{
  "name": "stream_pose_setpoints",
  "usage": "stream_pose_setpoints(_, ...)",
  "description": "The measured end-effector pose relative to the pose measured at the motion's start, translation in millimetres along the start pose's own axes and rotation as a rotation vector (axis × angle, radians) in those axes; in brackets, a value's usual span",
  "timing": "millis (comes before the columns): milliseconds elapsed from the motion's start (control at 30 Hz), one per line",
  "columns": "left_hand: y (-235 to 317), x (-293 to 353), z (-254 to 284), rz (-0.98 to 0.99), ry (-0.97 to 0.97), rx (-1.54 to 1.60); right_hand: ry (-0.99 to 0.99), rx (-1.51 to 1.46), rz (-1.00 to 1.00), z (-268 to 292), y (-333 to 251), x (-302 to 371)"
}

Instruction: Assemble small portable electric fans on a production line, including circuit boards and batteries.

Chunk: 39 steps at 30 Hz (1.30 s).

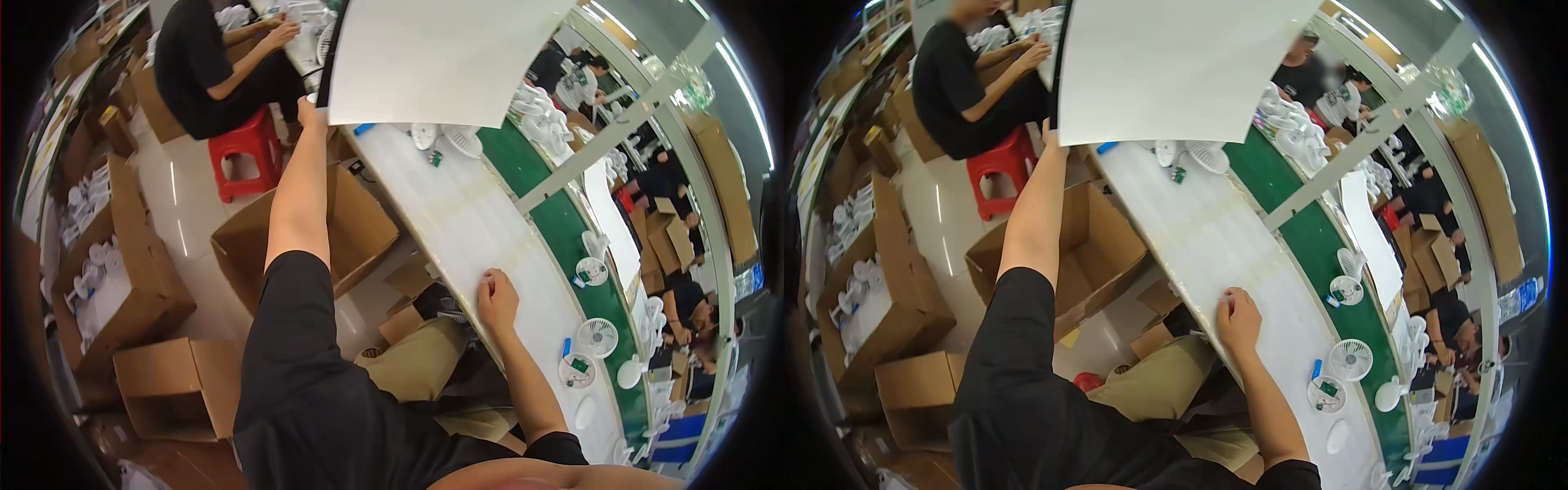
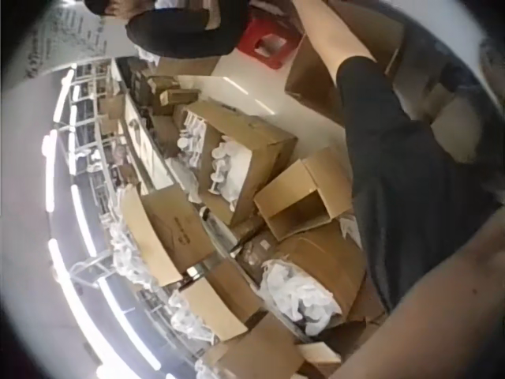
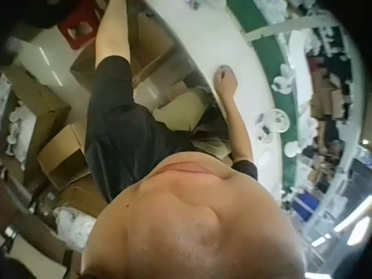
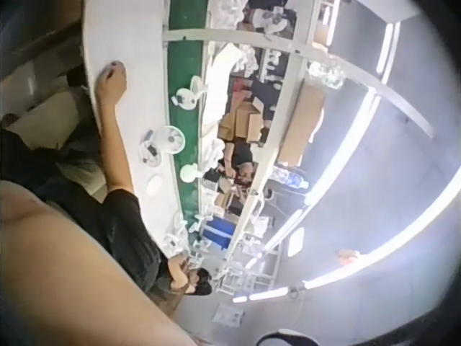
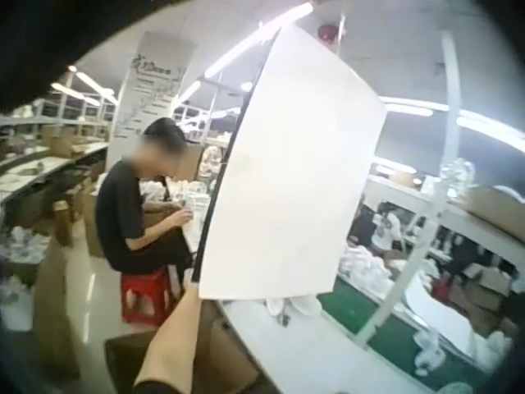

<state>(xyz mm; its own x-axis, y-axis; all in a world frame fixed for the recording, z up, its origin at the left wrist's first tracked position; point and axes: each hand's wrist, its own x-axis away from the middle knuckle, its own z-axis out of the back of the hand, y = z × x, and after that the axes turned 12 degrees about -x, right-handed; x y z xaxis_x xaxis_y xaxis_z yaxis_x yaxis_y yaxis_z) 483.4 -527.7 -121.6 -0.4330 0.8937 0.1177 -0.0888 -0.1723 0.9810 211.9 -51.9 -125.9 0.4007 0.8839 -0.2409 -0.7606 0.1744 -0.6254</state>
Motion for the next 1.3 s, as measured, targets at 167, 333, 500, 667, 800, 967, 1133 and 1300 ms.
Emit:
stream_pose_setpoints(167, -4, -1, -41, -0.052, 0.013, -0.161, 0.024, -0.036, 0.016, 0, 1, -4)
stream_pose_setpoints(333, -11, -1, -65, -0.102, -0.011, -0.197, 0.067, -0.043, 0.016, -1, 4, -7)
stream_pose_setpoints(500, -13, -2, -81, -0.162, -0.043, -0.212, 0.065, -0.037, 0.02, 1, 6, -7)
stream_pose_setpoints(667, -10, 3, -83, -0.198, -0.092, -0.22, 0.091, -0.039, 0.058, 4, 9, -4)
stream_pose_setpoints(800, -8, 14, -75, -0.201, -0.099, -0.195, 0.083, -0.027, 0.037, 3, 12, -4)
stream_pose_setpoints(967, 0, 37, -56, -0.214, -0.092, -0.143, 0.103, -0.036, 0.089, 2, 16, -3)
stream_pose_setpoints(1133, -10, 117, -3, -0.227, -0.052, -0.005, 0.1, -0.053, 0.015, -3, 24, -1)
stream_pose_setpoints(1300, -61, 287, 51, -0.117, -0.338, 0.057, 0.088, -0.154, -0.001, 3, 24, -2)
